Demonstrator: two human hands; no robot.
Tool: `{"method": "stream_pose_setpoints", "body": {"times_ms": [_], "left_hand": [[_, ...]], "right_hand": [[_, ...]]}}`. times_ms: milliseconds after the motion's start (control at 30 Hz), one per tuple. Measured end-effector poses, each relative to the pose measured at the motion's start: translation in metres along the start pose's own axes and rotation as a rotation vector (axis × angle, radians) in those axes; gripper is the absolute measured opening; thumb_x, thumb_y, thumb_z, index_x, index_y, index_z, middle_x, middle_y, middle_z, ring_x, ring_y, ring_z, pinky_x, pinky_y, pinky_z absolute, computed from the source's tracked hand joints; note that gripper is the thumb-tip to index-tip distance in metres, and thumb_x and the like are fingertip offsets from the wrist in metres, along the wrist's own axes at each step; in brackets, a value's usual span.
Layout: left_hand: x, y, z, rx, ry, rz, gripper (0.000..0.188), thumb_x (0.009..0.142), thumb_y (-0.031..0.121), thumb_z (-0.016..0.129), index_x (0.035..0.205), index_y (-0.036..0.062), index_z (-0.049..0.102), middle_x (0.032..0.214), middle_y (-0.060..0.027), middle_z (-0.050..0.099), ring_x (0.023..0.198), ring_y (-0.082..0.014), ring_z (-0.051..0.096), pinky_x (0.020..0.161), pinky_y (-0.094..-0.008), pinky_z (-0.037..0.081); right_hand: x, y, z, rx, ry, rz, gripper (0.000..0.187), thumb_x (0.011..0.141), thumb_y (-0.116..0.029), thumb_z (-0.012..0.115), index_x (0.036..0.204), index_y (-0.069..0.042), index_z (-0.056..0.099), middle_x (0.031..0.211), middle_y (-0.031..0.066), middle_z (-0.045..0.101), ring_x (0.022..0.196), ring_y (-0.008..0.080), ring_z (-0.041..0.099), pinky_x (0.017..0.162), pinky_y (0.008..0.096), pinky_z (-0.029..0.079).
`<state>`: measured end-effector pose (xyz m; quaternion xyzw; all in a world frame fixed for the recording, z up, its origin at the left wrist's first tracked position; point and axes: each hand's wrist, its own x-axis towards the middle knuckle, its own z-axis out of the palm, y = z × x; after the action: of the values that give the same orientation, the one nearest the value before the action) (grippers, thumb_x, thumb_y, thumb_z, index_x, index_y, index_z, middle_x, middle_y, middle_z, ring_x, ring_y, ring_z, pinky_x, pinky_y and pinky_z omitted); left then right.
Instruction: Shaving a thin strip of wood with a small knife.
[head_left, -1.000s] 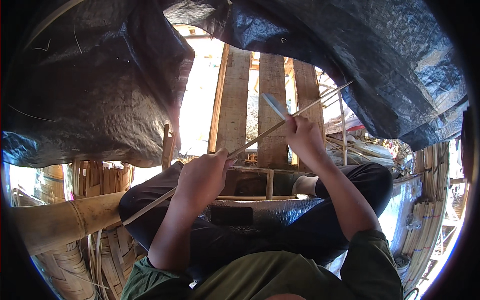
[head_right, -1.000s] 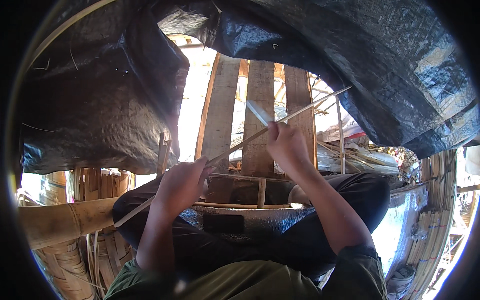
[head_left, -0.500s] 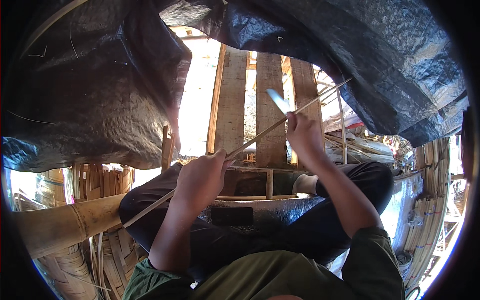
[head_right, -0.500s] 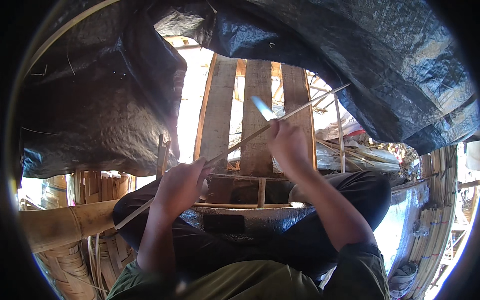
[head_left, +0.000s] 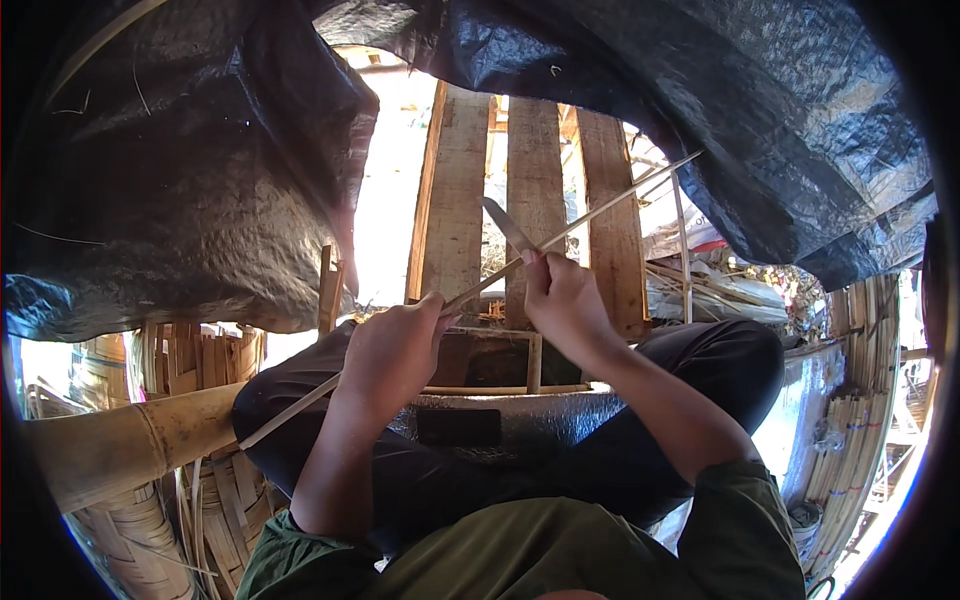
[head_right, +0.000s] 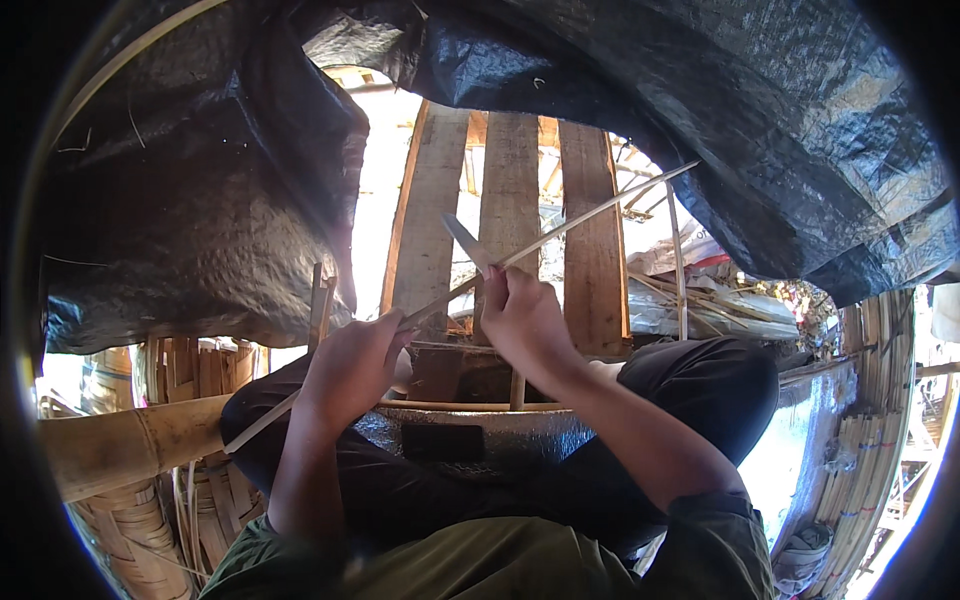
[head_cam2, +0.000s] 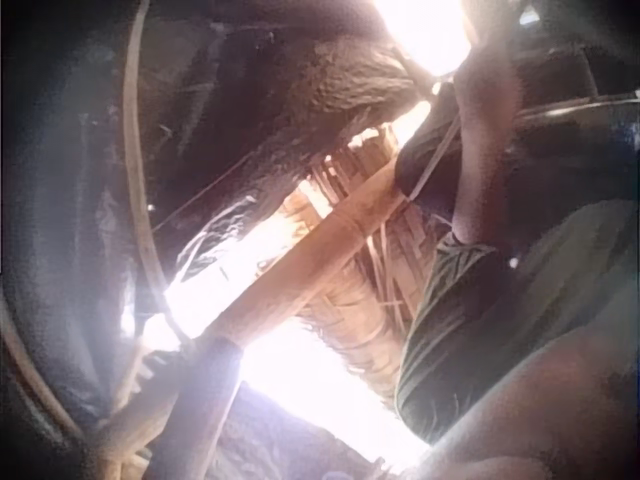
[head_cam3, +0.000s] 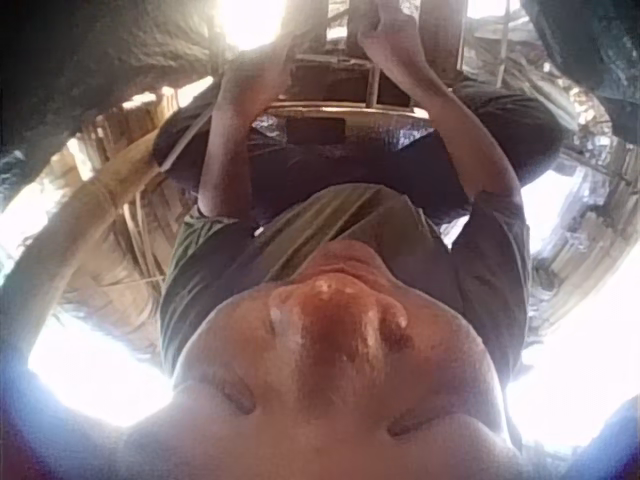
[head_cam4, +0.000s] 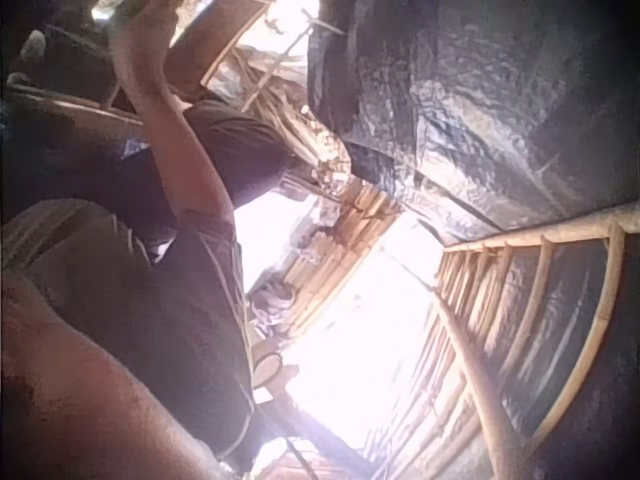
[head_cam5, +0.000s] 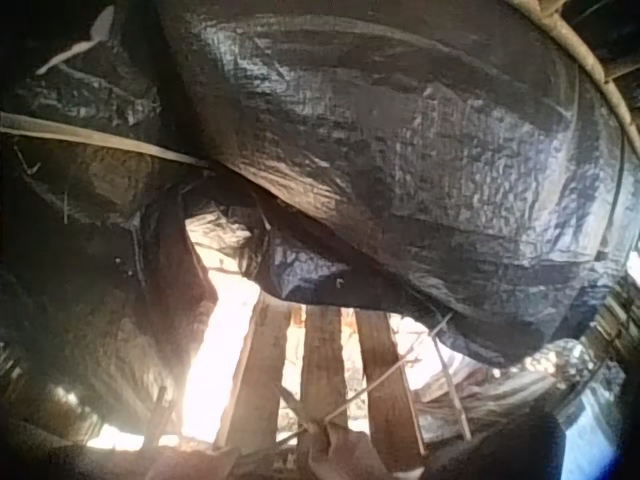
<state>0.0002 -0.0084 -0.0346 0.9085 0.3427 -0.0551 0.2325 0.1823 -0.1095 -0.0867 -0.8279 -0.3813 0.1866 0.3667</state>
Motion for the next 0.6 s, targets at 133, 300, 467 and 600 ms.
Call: {"method": "stream_pose_setpoints", "body": {"times_ms": [133, 300, 467, 600], "left_hand": [[-0.001, -0.001, -0.002, 0.015, -0.001, -0.006, 0.020, 0.095, 0.022, 0.056, 0.095, 0.0017, 0.057, 0.076, -0.0213, 0.065, 0.079, -0.0419, 0.064, 0.069, -0.0509, 0.047], [0.002, 0.006, 0.001, 0.044, 0.028, 0.044, 0.029, 0.100, 0.029, 0.049, 0.096, 0.0020, 0.059, 0.070, -0.0204, 0.065, 0.072, -0.0407, 0.066, 0.066, -0.0515, 0.050], [-0.004, -0.003, 0.004, 0.038, 0.044, 0.046, 0.029, 0.100, 0.029, 0.049, 0.096, 0.0021, 0.059, 0.071, -0.0204, 0.065, 0.074, -0.0408, 0.066, 0.067, -0.0514, 0.050], [-0.004, -0.001, 0.005, 0.046, 0.064, 0.077, 0.029, 0.099, 0.029, 0.049, 0.095, 0.0022, 0.059, 0.072, -0.0197, 0.065, 0.076, -0.0396, 0.067, 0.069, -0.0510, 0.050]], "right_hand": [[0.025, -0.003, -0.031, 0.000, -0.140, 0.240, 0.045, 0.102, -0.035, 0.046, 0.084, 0.003, 0.063, 0.056, 0.0131, 0.056, 0.048, 0.0198, 0.058, 0.047, 0.0412, 0.042], [0.000, -0.002, 0.001, -0.018, 0.003, -0.036, 0.048, 0.102, -0.038, 0.044, 0.090, 0.003, 0.066, 0.064, 0.0116, 0.062, 0.047, 0.0182, 0.058, 0.044, 0.0361, 0.043], [0.031, 0.013, -0.029, -0.125, -0.069, 0.160, 0.046, 0.101, -0.036, 0.045, 0.090, 0.003, 0.066, 0.068, 0.0215, 0.064, 0.056, 0.0370, 0.063, 0.051, 0.0449, 0.048], [0.045, 0.027, -0.038, -0.147, -0.018, 0.289, 0.044, 0.100, -0.035, 0.045, 0.087, 0.002, 0.066, 0.070, 0.0242, 0.064, 0.066, 0.0417, 0.064, 0.060, 0.0465, 0.050]]}}
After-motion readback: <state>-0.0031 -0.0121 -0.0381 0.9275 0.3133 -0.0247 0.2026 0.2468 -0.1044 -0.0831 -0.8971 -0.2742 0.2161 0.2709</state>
